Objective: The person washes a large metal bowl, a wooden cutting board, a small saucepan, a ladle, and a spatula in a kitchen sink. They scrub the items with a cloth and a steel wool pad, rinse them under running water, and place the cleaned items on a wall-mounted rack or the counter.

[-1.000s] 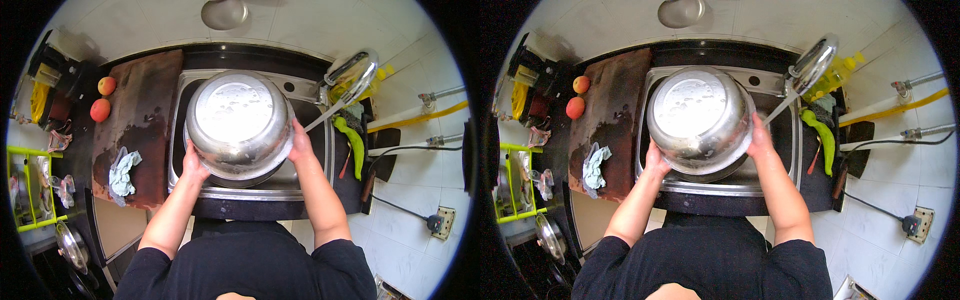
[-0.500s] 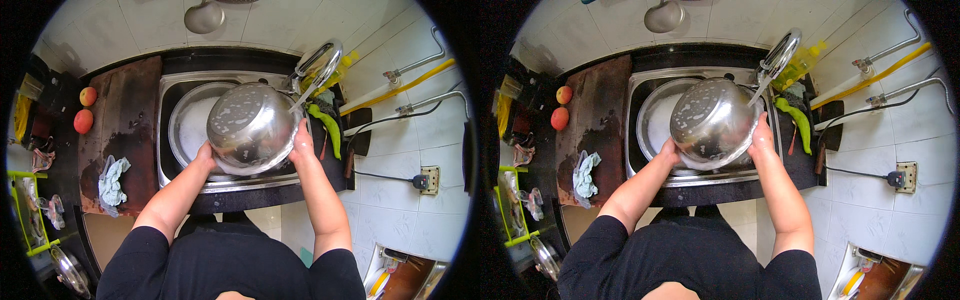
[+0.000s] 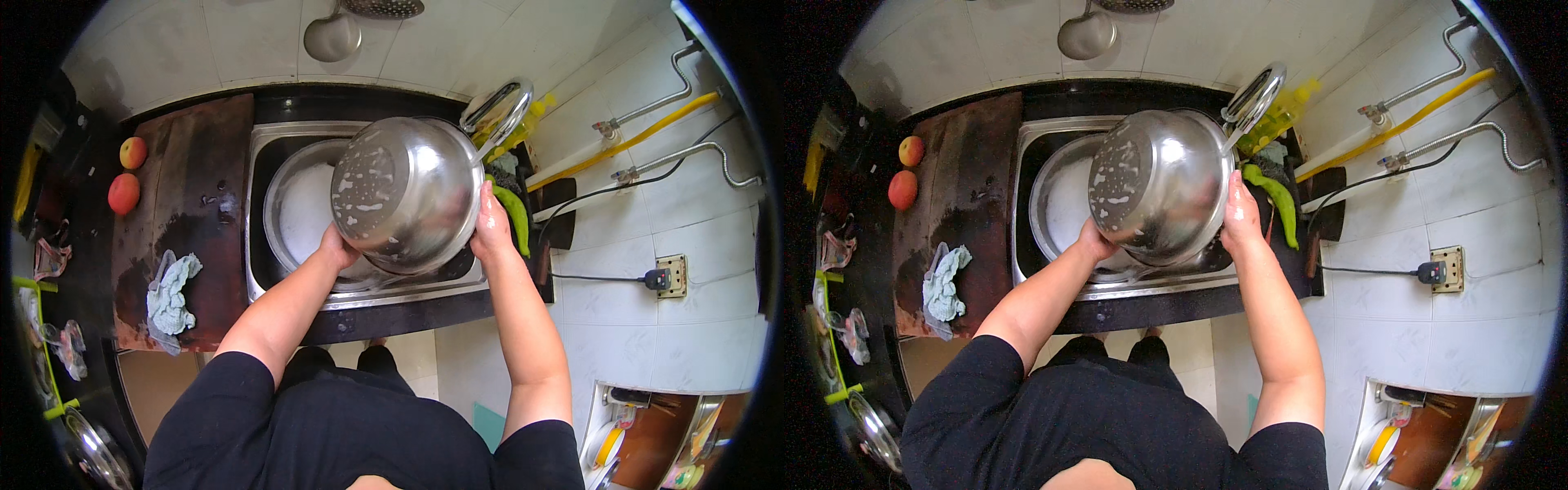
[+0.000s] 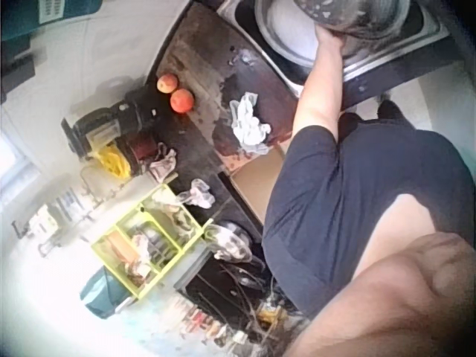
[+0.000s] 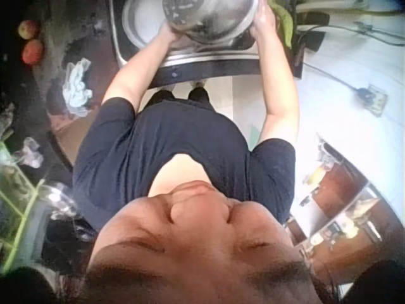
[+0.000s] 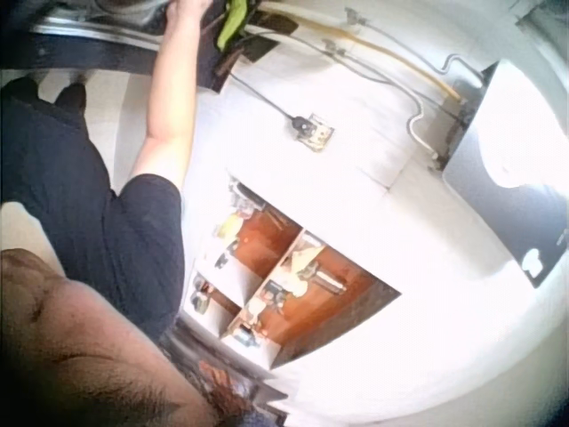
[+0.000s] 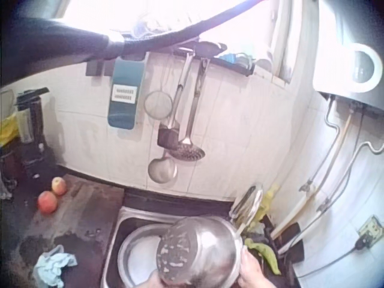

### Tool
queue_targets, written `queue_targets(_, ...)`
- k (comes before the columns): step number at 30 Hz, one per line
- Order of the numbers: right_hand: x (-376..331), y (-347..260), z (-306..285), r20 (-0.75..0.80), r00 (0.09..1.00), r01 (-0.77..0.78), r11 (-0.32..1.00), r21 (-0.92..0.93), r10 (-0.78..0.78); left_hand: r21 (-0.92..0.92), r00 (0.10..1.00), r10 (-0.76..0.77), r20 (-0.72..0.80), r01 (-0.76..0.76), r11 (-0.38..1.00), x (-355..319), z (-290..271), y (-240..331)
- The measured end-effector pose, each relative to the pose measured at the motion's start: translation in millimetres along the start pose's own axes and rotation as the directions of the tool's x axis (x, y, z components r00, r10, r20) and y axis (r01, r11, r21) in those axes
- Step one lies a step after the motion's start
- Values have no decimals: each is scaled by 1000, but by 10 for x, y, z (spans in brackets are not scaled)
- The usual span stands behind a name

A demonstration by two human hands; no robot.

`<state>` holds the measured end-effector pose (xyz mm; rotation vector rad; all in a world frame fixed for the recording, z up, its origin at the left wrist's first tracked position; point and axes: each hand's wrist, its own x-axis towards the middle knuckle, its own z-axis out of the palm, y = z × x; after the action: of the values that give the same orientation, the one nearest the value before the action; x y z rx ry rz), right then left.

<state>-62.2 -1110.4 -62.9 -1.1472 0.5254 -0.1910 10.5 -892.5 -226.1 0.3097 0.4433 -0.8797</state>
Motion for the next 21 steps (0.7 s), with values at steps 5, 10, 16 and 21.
queue_targets(5,384,-132,-256,-23,997,-76,992,103,79,-134,994,96,58,-88,987,173,131,-202)
queue_targets(10,551,-236,-191,-30,990,-136,987,81,139,-174,983,182,34,-174,969,314,174,-323)
queue_targets(16,630,-195,-467,165,974,-175,978,111,156,-209,958,282,50,-266,941,396,178,-411)
queue_targets(21,391,-257,-661,231,951,-216,976,22,205,-203,939,306,154,-273,940,478,114,-408)
